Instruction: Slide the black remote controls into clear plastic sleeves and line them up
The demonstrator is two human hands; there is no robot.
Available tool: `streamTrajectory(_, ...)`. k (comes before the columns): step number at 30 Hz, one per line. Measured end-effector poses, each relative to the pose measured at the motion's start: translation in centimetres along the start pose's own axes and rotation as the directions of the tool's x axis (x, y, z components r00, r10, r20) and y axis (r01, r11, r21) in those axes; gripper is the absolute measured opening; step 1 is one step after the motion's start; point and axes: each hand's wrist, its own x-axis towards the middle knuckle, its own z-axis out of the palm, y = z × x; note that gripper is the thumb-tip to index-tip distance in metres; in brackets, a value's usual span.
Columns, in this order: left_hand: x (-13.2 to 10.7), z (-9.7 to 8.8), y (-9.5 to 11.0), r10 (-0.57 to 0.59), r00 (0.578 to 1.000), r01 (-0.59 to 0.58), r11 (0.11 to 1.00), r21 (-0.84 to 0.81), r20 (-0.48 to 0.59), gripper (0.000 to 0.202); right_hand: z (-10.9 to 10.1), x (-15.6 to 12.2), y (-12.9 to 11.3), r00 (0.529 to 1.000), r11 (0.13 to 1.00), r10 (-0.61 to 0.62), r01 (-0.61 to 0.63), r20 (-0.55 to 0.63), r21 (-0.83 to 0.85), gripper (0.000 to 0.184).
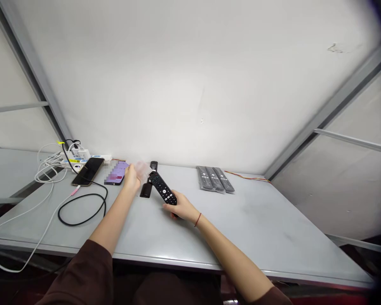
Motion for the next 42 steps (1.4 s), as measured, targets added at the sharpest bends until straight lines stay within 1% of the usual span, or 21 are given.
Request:
streamTrajectory(6, -0.3, 0.3, 0.0, -0.020, 1.000, 0.020, 1.000, 0.005, -0.001, 0.021, 0.1, 0.1, 0.4, 0.999, 0.999, 0.019, -0.018, -0.031, 0.032, 0.027)
streamTrajectory(11, -0.6, 0.4, -0.4, -0.005, 1.000, 0.005, 1.000, 0.013, -0.007, 0.020, 0.2, -0.1, 0.3, 0.999, 1.000, -0.024, 0.023, 0.042, 0.018, 0.030)
streamTrajectory(16, -1.2, 0.6, -0.7, 0.011, 1.000, -0.011, 1.000, -0.003, -0.025, 0.018, 0.4, -0.3, -0.1, 0.997, 1.000, -0.013, 0.011, 0.077, 0.029, 0.030)
streamTrajectory(18, -1.5, 0.6, -0.8, 0.026, 1.000, -0.026, 0.999, -0.019, 0.005, 0.016, 0.4, -0.4, -0.2, 0.996, 0.999, 0.003, -0.008, 0.088, 0.050, 0.029)
streamTrajectory(21, -1.8, 0.8, -1.0, 0.057, 0.994, -0.053, 0.997, -0.049, 0.091, 0.015, 0.5, -0.4, -0.5, 0.994, 0.997, 0.029, -0.036, 0.103, 0.074, 0.030)
streamTrajectory(23, -1.9, 0.9, -1.1, 0.068, 0.990, -0.061, 0.996, -0.058, 0.124, 0.016, 0.5, -0.4, -0.6, 0.995, 0.996, 0.036, -0.044, 0.098, 0.083, 0.031)
streamTrajectory(27, -2.0, 1.1, -1.0, 0.058, 0.990, -0.052, 0.997, -0.053, 0.127, 0.024, 0.5, -0.3, -0.5, 0.997, 0.993, 0.041, -0.047, 0.061, 0.104, 0.029)
streamTrajectory(31, -2.2, 1.1, -0.8, 0.044, 0.991, -0.026, 0.990, -0.138, 0.127, 0.025, 0.4, -0.1, -0.3, 1.000, 0.993, 0.025, -0.024, -0.011, 0.117, 0.028)
streamTrajectory(33, -2.4, 1.2, -0.8, 0.027, 0.989, -0.005, 0.988, -0.152, 0.145, 0.026, 0.3, -0.1, -0.3, 0.999, 0.995, 0.004, 0.000, -0.037, 0.103, 0.027)
streamTrajectory(36, -2.7, 1.4, -1.0, -0.024, 0.980, 0.052, 0.989, -0.141, 0.197, 0.029, 0.2, -0.1, -0.3, 0.999, 0.997, -0.018, 0.022, -0.044, 0.077, 0.028)
streamTrajectory(39, -3.3, 1.6, -1.4, -0.080, 0.962, 0.110, 0.989, -0.100, 0.262, 0.033, 0.3, -0.2, -0.4, 1.000, 0.996, -0.013, 0.015, -0.020, 0.083, 0.028)
streamTrajectory(42, -4.0, 1.8, -1.9, -0.126, 0.947, 0.145, 0.989, -0.043, 0.296, 0.037, 0.4, 0.0, -0.3, 1.000, 0.994, 0.002, 0.000, -0.019, 0.105, 0.025)
